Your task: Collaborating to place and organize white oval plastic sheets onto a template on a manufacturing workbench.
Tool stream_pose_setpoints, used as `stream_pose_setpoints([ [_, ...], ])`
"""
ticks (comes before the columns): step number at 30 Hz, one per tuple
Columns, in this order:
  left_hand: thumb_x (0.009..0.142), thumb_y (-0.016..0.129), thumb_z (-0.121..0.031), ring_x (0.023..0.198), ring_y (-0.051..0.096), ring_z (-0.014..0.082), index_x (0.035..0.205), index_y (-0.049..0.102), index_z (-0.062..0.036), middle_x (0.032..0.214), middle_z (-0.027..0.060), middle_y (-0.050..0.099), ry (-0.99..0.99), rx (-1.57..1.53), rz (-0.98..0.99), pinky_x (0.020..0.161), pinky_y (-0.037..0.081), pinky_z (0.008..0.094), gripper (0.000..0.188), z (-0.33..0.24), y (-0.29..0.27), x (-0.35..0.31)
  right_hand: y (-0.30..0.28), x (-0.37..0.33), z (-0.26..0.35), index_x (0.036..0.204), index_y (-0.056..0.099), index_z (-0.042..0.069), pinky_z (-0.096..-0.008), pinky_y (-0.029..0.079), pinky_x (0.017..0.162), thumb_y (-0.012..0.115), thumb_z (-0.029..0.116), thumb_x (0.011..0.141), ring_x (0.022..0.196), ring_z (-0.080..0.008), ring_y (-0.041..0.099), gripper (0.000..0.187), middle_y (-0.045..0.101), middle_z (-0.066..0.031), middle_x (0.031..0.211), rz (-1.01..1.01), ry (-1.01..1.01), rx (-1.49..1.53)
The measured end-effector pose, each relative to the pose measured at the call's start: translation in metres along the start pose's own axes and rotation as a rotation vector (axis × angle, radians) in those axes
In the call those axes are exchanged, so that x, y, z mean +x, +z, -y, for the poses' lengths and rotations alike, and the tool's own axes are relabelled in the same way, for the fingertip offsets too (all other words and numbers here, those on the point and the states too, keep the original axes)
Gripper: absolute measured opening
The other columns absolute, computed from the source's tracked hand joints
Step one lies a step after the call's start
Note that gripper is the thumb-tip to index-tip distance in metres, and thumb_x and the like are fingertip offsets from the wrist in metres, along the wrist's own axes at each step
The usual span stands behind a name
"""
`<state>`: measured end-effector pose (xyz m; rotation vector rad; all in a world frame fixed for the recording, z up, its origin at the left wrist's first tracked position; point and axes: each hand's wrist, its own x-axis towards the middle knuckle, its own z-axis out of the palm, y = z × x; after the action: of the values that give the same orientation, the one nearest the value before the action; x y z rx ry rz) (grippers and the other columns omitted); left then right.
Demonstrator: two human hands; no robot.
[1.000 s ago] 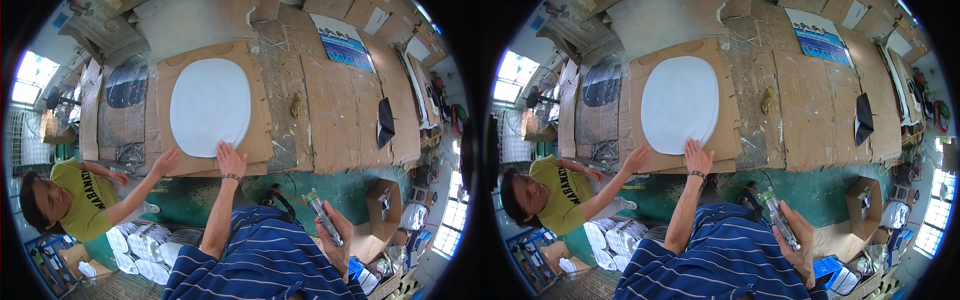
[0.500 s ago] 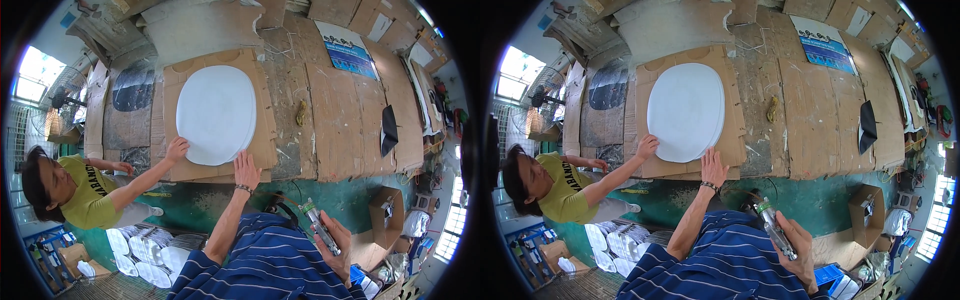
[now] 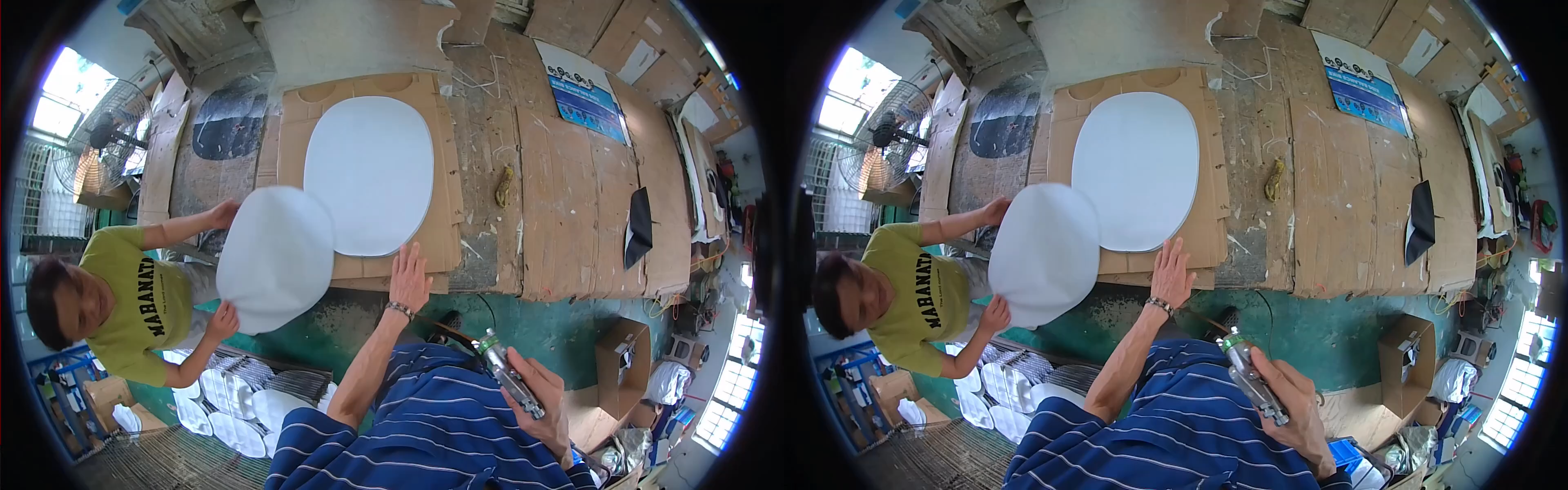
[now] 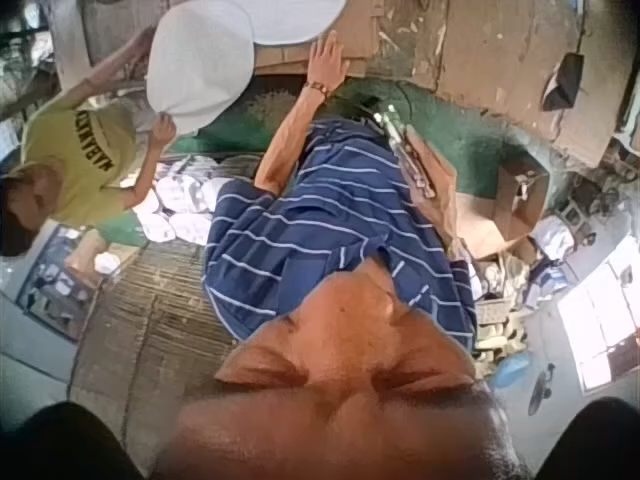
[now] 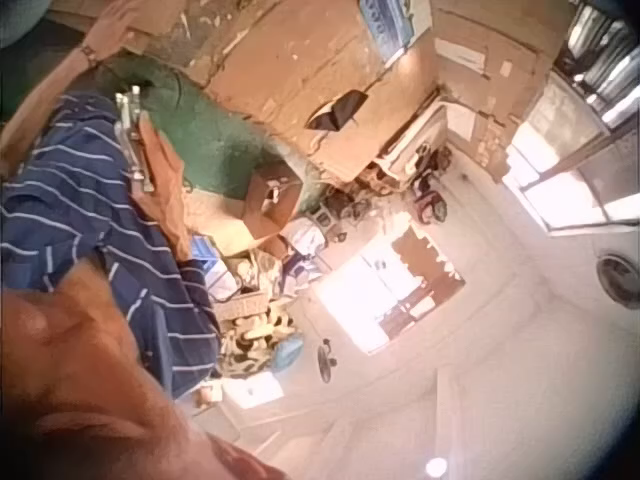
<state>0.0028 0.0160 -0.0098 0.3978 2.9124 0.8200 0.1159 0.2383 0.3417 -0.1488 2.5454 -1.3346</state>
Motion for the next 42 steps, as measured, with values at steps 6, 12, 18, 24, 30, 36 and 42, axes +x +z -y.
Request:
stream_pose_setpoints([
  [6,0.091,0.072,-0.020,0.142,0.047,0.0401,0.118,0.067,-0.0045,0.138,0.0181,0.060,-0.004,-0.134,0.141,0.116,0.040,0.0519,0.032,0.012,-0.002,-0.066,0.012,0.024,-0.005,0.144,0.060,-0.001,-0.0320,0.052,0.071,0.077,-0.007,0.080,0.077,-0.0267,0.066,0.067,0.068,-0.0179,0.095,-0.003,-0.061,0.058],
  [12,0.087,0.073,-0.016,0.120,0.060,0.0333,0.110,0.068,-0.0077,0.116,0.0127,0.068,-0.100,-0.166,0.117,0.101,0.050,0.0482,0.025,0.034,-0.005,-0.107,0.006,0.031,-0.008,0.141,0.063,-0.006,-0.0286,0.052,0.076,0.077,0.005,0.090,0.082,-0.0184,0.065,0.054,0.072,-0.0143,0.099,-0.215,-0.072,0.056],
  [18,0.087,0.073,-0.015,0.116,0.062,0.0335,0.109,0.068,-0.0078,0.112,0.0129,0.068,-0.169,-0.198,0.123,0.099,0.050,0.0482,0.024,0.035,-0.009,-0.112,-0.008,0.002,-0.024,0.140,0.063,-0.005,-0.0288,0.052,0.074,0.074,0.007,0.094,0.080,-0.0158,0.063,0.050,0.070,-0.0105,0.094,-0.242,0.055,0.027],
  [24,0.090,0.071,-0.015,0.114,0.063,0.0371,0.109,0.067,-0.0061,0.111,0.0163,0.068,-0.143,-0.213,0.135,0.099,0.051,0.0479,0.021,0.025,-0.007,-0.099,-0.010,-0.002,-0.015,0.140,0.063,-0.004,-0.0317,0.052,0.070,0.078,-0.002,0.080,0.075,-0.0263,0.066,0.061,0.069,-0.0191,0.093,0.000,-0.002,-0.018],
  [30,0.088,0.073,-0.015,0.116,0.063,0.0339,0.109,0.068,-0.0081,0.110,0.0137,0.068,-0.103,-0.215,0.122,0.099,0.050,0.0480,0.022,0.012,-0.005,-0.089,0.003,0.027,-0.014,0.143,0.063,-0.001,-0.0325,0.050,0.067,0.077,-0.006,0.078,0.072,-0.0241,0.064,0.066,0.068,-0.0161,0.091,-0.076,-0.134,0.047],
  [36,0.088,0.073,-0.014,0.117,0.063,0.0336,0.109,0.068,-0.0078,0.111,0.0136,0.068,-0.109,-0.214,0.110,0.099,0.049,0.0476,0.022,0.006,-0.009,-0.088,-0.005,0.019,-0.028,0.146,0.060,0.000,-0.0307,0.053,0.074,0.074,-0.007,0.085,0.082,-0.0207,0.068,0.063,0.072,-0.0168,0.103,-0.231,-0.126,0.030],
  [42,0.088,0.073,-0.015,0.117,0.062,0.0337,0.109,0.068,-0.0082,0.112,0.0135,0.068,-0.101,-0.211,0.120,0.100,0.049,0.0477,0.023,0.008,-0.007,-0.089,-0.012,-0.009,-0.027,0.140,0.064,-0.006,-0.0300,0.050,0.073,0.076,0.001,0.085,0.076,-0.0200,0.062,0.056,0.070,-0.0154,0.095,-0.049,0.019,0.011],
])
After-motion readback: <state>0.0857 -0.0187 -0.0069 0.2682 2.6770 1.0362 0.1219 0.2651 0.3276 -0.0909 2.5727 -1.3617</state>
